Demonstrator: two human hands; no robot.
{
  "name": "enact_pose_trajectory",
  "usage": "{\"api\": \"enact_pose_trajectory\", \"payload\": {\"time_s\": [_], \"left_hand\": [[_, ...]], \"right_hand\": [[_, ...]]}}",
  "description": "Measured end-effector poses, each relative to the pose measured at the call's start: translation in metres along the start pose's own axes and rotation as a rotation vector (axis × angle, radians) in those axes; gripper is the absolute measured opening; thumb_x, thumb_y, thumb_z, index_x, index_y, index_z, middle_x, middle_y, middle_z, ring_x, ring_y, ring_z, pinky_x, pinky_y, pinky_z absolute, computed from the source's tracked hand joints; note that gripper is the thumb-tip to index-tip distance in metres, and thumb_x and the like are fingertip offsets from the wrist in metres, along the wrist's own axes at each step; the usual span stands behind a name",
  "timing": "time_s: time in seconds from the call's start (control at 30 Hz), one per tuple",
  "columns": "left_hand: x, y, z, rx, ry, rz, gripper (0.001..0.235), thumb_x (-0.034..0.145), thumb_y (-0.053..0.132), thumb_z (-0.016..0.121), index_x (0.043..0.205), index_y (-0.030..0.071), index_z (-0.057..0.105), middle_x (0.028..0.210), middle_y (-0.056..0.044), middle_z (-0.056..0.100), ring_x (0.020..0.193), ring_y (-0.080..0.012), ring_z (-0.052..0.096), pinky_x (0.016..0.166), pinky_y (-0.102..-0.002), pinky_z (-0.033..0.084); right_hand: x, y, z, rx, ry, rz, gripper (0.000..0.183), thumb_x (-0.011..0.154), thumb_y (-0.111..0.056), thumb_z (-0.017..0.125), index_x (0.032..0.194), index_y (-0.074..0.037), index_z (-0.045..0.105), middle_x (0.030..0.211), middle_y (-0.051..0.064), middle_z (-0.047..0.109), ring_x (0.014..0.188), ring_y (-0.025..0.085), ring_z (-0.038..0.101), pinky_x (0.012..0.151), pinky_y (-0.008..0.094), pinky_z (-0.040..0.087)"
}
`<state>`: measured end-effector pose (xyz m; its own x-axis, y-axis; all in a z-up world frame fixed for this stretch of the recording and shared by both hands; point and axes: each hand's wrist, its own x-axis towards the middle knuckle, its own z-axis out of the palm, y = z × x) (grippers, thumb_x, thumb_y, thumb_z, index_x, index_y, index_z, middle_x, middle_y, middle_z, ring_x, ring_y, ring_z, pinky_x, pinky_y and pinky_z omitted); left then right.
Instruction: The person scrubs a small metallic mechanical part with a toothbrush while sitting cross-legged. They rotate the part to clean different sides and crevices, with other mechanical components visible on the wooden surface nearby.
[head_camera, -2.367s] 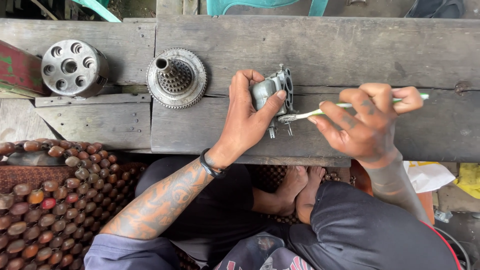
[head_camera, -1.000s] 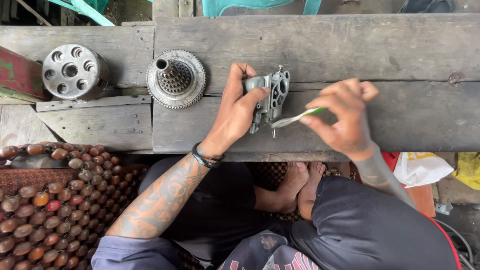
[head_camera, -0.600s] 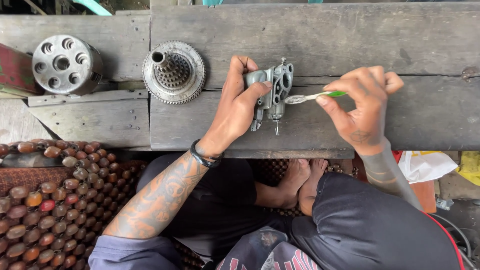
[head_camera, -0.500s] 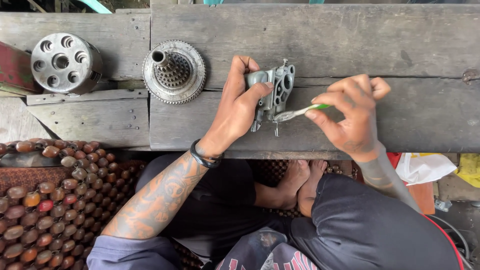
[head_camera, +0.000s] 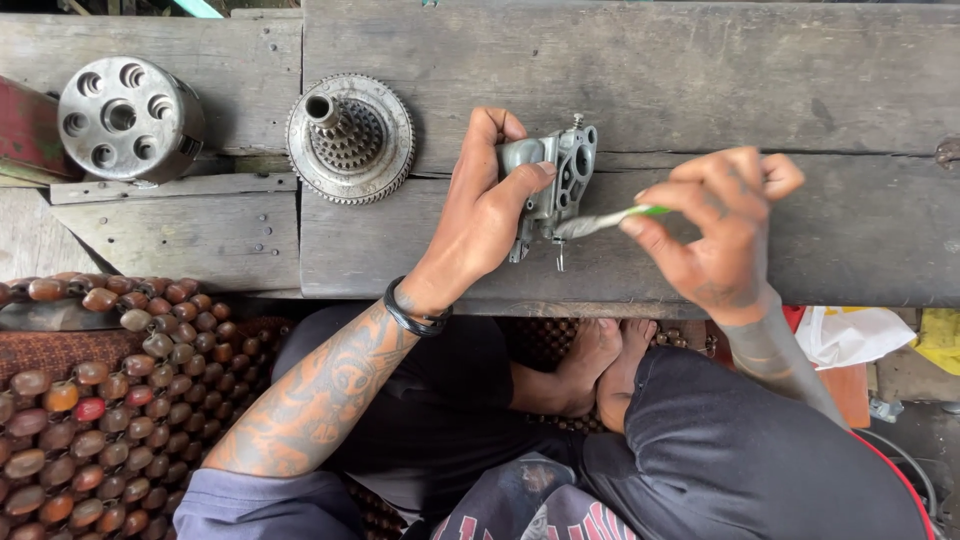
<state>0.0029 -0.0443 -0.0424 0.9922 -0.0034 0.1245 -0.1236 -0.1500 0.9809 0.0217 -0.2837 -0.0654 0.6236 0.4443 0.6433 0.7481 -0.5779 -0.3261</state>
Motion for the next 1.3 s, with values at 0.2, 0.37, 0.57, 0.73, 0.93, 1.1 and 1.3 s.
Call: {"api": "enact_pose_trajectory", "payload": {"time_s": [0.2, 0.37, 0.57, 0.73, 0.93, 1.1, 1.3], "left_hand": [[-0.001, 0.001, -0.001, -0.009, -0.002, -0.011, 0.021, 0.091, 0.015, 0.053, 0.108, 0.009, 0.042, 0.093, -0.005, 0.051, 0.087, -0.0152, 0.046, 0.08, -0.032, 0.042], [-0.002, 0.0, 0.0, 0.02, 0.001, -0.012, 0.022, 0.092, 0.016, 0.054, 0.109, 0.009, 0.041, 0.097, -0.006, 0.049, 0.091, -0.0163, 0.046, 0.083, -0.034, 0.042], [0.0, 0.0, -0.003, -0.023, -0.017, -0.012, 0.02, 0.093, 0.014, 0.053, 0.108, 0.008, 0.041, 0.091, -0.004, 0.05, 0.084, -0.0141, 0.048, 0.077, -0.032, 0.043], [0.003, -0.012, -0.009, -0.189, -0.039, -0.11, 0.021, 0.092, 0.013, 0.051, 0.11, 0.01, 0.041, 0.092, -0.004, 0.05, 0.082, -0.0119, 0.048, 0.074, -0.028, 0.042], [0.001, -0.013, -0.006, -0.243, -0.099, -0.073, 0.017, 0.091, 0.009, 0.049, 0.106, 0.009, 0.043, 0.094, -0.002, 0.047, 0.085, -0.0102, 0.043, 0.078, -0.026, 0.038], [0.003, 0.003, -0.011, -0.052, -0.152, -0.038, 0.021, 0.093, 0.014, 0.042, 0.112, 0.008, 0.047, 0.095, -0.004, 0.052, 0.085, -0.0136, 0.045, 0.078, -0.03, 0.039], [0.005, 0.017, -0.009, 0.094, -0.178, 0.036, 0.018, 0.094, 0.011, 0.041, 0.11, 0.006, 0.048, 0.08, -0.003, 0.053, 0.074, -0.0144, 0.047, 0.07, -0.034, 0.039]], "right_hand": [[-0.001, -0.003, -0.006, -0.179, 0.078, -0.059, 0.018, 0.093, -0.029, 0.088, 0.093, -0.014, 0.079, 0.099, 0.004, 0.058, 0.099, 0.027, 0.04, 0.101, 0.049, 0.02], [-0.002, 0.0, -0.01, -0.249, 0.097, -0.123, 0.021, 0.098, -0.034, 0.087, 0.093, -0.015, 0.079, 0.098, 0.005, 0.059, 0.098, 0.028, 0.042, 0.099, 0.051, 0.02], [-0.006, 0.012, -0.008, -0.135, 0.022, -0.031, 0.018, 0.094, -0.031, 0.088, 0.091, -0.016, 0.08, 0.098, 0.003, 0.058, 0.102, 0.025, 0.043, 0.106, 0.048, 0.017], [-0.013, 0.022, 0.004, 0.036, -0.02, 0.073, 0.022, 0.096, -0.035, 0.077, 0.093, -0.014, 0.075, 0.094, 0.001, 0.06, 0.098, 0.022, 0.039, 0.101, 0.043, 0.018], [-0.003, 0.0, 0.0, 0.15, -0.096, -0.005, 0.02, 0.085, -0.029, 0.082, 0.094, -0.013, 0.074, 0.097, 0.002, 0.058, 0.095, 0.023, 0.041, 0.101, 0.045, 0.019], [-0.006, 0.009, -0.002, 0.08, -0.027, 0.154, 0.02, 0.095, -0.032, 0.077, 0.093, -0.012, 0.072, 0.097, 0.002, 0.058, 0.098, 0.023, 0.04, 0.102, 0.043, 0.018], [-0.002, 0.006, -0.006, 0.072, -0.025, 0.173, 0.018, 0.098, -0.026, 0.078, 0.097, -0.009, 0.072, 0.098, 0.002, 0.061, 0.096, 0.022, 0.041, 0.102, 0.042, 0.02]]}}
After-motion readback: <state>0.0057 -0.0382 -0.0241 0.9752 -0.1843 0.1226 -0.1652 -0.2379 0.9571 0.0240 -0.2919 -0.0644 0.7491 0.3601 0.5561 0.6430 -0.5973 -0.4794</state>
